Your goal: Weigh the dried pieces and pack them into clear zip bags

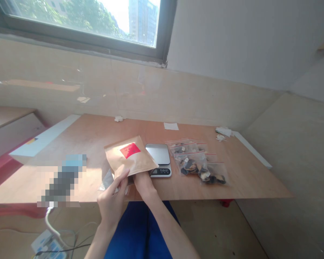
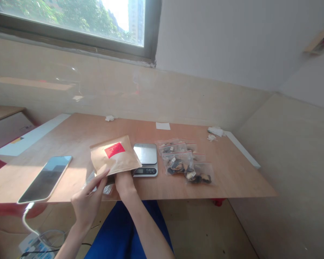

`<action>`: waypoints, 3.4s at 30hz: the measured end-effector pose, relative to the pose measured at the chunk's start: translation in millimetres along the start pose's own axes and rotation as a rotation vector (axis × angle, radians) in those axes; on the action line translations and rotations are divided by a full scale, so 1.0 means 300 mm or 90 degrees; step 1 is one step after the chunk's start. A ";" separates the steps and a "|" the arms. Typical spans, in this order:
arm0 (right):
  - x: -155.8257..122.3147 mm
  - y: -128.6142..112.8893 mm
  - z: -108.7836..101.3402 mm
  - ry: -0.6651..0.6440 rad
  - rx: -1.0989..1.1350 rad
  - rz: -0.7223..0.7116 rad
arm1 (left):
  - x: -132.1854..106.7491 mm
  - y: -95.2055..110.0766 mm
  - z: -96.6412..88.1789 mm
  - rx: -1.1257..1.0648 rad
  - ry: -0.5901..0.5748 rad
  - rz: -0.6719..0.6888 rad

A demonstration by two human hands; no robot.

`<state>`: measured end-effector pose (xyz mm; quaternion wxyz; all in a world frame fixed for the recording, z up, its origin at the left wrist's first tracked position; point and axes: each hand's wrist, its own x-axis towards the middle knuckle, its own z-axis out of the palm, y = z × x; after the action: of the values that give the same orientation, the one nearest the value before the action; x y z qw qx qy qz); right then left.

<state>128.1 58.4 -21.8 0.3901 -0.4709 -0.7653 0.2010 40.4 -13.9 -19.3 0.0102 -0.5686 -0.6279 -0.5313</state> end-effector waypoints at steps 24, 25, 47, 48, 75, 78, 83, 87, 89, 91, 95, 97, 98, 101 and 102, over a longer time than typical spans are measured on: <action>0.006 -0.071 -0.227 0.120 0.255 0.197 | 0.141 0.076 0.061 0.011 -0.014 -0.095; 0.005 -0.070 -0.238 0.106 0.300 0.221 | 0.144 0.073 0.058 0.019 -0.010 -0.083; 0.116 0.360 -0.235 0.147 0.200 0.234 | 0.326 -0.020 0.005 0.052 0.074 -0.121; 0.113 0.357 -0.237 0.143 0.184 0.221 | 0.325 -0.020 0.005 0.054 0.071 -0.119; -0.364 0.210 -0.254 0.071 0.008 0.075 | 0.263 -0.017 0.005 0.036 0.088 -0.082; -0.266 0.218 -0.297 0.138 0.032 0.065 | 0.264 -0.020 -0.005 0.035 0.092 -0.096; -0.106 0.280 -0.314 0.234 0.001 0.016 | 0.268 -0.022 -0.017 0.034 0.087 -0.102; -0.082 0.326 -0.302 0.151 -0.066 -0.047 | 0.272 -0.015 -0.033 0.038 0.091 -0.088; -0.099 0.335 -0.300 0.143 -0.104 -0.068 | 0.271 -0.014 -0.037 0.039 0.087 -0.083; -0.120 0.337 -0.299 0.142 -0.125 -0.083 | 0.268 -0.018 -0.036 0.040 0.085 -0.077; -0.131 0.340 -0.300 0.150 -0.101 -0.077 | 0.259 -0.033 -0.030 0.037 0.084 -0.068; -0.115 0.347 -0.306 0.176 -0.093 -0.056 | 0.257 -0.037 -0.031 0.034 0.085 -0.062; -0.104 0.350 -0.313 0.183 -0.101 -0.044 | 0.257 -0.037 -0.032 0.034 0.087 -0.060; -0.061 0.360 -0.346 0.118 -0.161 -0.024 | 0.259 -0.033 -0.037 0.039 0.093 -0.056; -0.047 0.361 -0.359 0.075 -0.184 -0.027 | 0.259 -0.032 -0.038 0.039 0.094 -0.055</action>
<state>277.5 91.2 -34.4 0.3666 -0.5168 -0.7719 0.0526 -0.9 35.1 27.3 0.0508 -0.4996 -0.6657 -0.5520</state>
